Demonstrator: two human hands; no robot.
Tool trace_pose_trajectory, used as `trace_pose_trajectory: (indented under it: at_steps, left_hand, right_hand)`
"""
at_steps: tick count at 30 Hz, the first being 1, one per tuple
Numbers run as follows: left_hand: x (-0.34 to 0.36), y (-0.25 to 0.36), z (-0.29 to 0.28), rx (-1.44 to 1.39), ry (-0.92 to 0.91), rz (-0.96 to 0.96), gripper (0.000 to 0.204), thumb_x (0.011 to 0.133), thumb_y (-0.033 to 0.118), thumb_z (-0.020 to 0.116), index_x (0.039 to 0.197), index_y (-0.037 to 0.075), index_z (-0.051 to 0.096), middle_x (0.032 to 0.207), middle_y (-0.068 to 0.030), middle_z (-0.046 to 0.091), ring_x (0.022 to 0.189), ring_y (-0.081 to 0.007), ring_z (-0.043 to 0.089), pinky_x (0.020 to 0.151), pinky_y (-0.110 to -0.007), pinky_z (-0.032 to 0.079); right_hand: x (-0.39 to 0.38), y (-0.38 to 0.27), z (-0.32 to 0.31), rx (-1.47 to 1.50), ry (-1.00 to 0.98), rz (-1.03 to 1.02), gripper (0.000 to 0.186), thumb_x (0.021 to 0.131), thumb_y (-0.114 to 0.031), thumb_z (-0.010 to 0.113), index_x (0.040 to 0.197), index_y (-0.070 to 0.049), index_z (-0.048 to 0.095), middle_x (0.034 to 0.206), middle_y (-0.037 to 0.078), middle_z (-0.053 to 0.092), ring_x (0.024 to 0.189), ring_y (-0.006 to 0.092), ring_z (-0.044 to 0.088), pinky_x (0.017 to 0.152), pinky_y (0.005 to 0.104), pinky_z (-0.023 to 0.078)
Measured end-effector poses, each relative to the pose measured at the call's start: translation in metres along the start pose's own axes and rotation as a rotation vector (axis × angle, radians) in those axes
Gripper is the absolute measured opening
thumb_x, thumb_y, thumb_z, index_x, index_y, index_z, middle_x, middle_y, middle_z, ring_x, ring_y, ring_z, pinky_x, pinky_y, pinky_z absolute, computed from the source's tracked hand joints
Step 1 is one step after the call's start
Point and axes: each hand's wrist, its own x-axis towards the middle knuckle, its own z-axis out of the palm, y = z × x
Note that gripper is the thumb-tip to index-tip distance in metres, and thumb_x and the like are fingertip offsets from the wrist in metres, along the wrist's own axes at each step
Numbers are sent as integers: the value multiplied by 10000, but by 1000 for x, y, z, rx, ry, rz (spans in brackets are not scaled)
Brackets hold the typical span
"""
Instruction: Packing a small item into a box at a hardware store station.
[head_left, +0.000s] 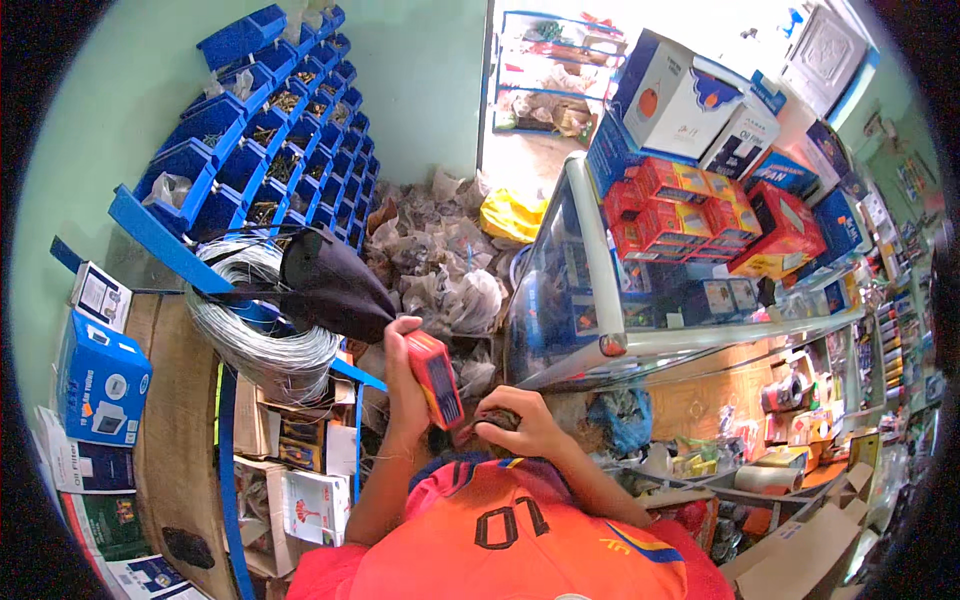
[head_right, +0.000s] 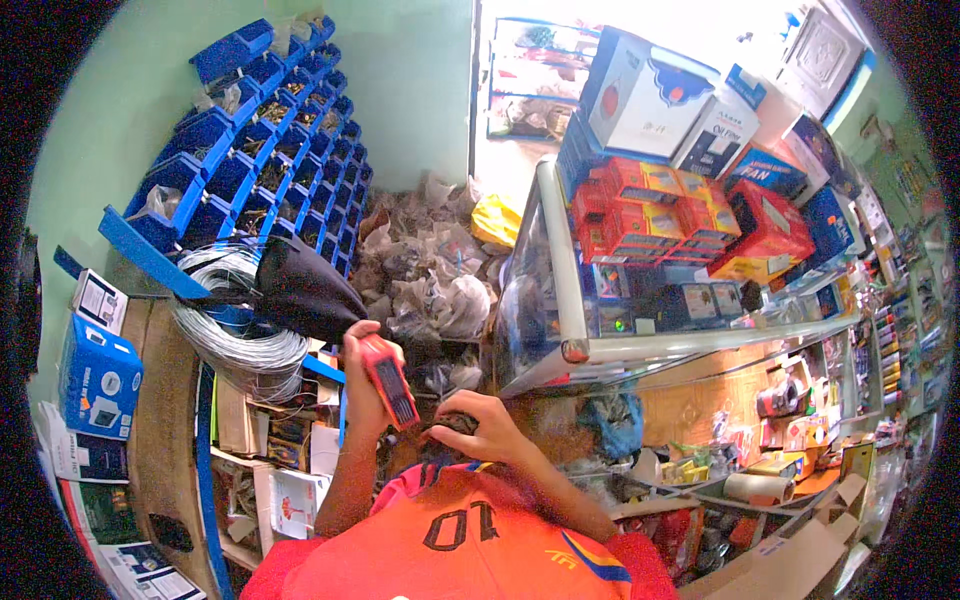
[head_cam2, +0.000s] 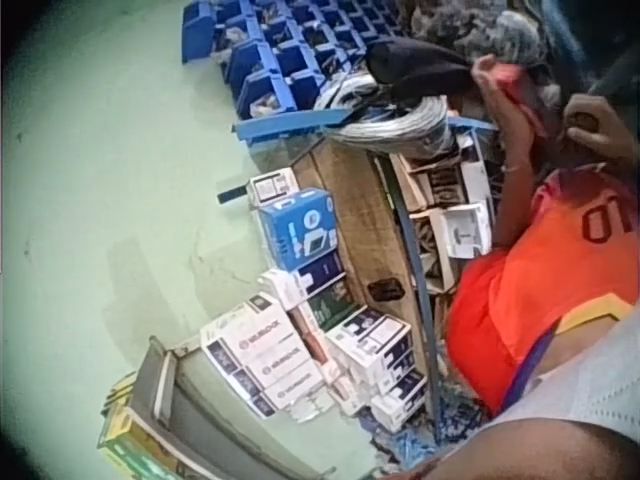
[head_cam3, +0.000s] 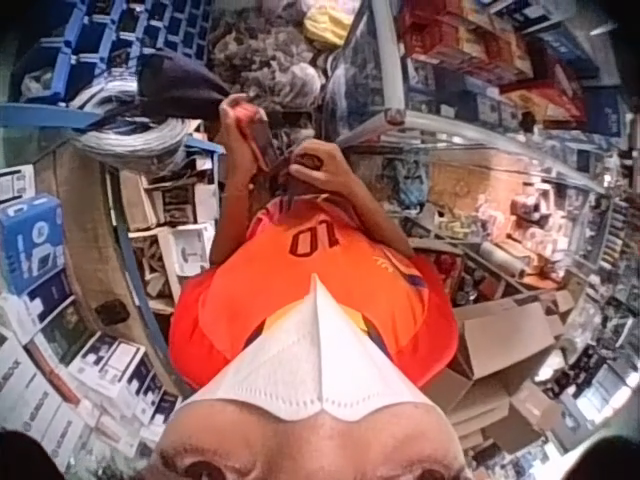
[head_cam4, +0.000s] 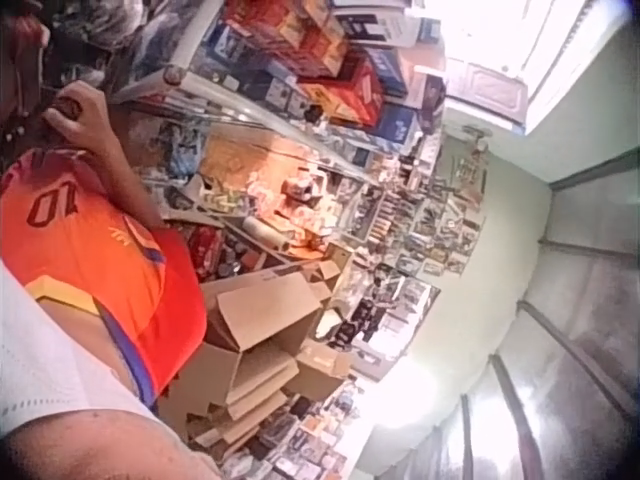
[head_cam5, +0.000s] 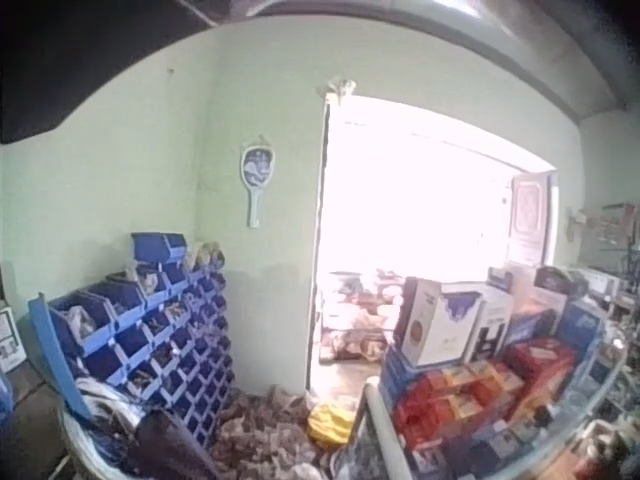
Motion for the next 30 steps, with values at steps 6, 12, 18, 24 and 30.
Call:
trace_pose_trajectory:
  at_steps: [6,12,18,24,30]
  left_hand:
    - [-33,-11,15,590,-458,143,758,1096,621,279,1564,31,197,1213,-191,569,1051,-272,613,977,-416,473]
    - [-32,-25,20,-73,-495,-216,1099,902,829,537,1652,153,103,1574,-198,411,1479,-321,427,1200,-453,382]
    - [-58,-75,7,-288,-535,-266,1001,878,335,833,1621,141,189,1459,-128,536,1326,-244,565,1102,-415,478]
    - [-60,-72,14,236,-387,-30,396,977,32,691,1349,8,558,1252,-63,641,1132,-164,622,1000,-330,508]
    - [-49,-43,12,161,-318,-57,322,1026,124,655,1316,14,566,1196,-27,645,1081,-121,601,964,-279,487]
  right_hand:
    - [15,-12,-19,-13,48,175,464,890,-342,812,1172,-12,649,981,181,719,880,221,705,804,376,538]
    - [12,-9,-18,439,474,242,179,993,-165,712,1114,-57,637,974,-37,630,952,49,552,829,257,477]
    - [13,4,10,688,772,169,207,993,-154,692,1151,-51,608,1074,-2,620,987,83,549,893,274,468]
    - [23,-1,-1,194,746,-95,310,988,-164,677,1248,-45,556,1295,71,547,1183,161,516,1055,344,420]
    - [20,-24,-30,412,806,-48,194,1042,-107,632,1209,-66,541,1080,-10,587,1018,77,557,903,255,476]
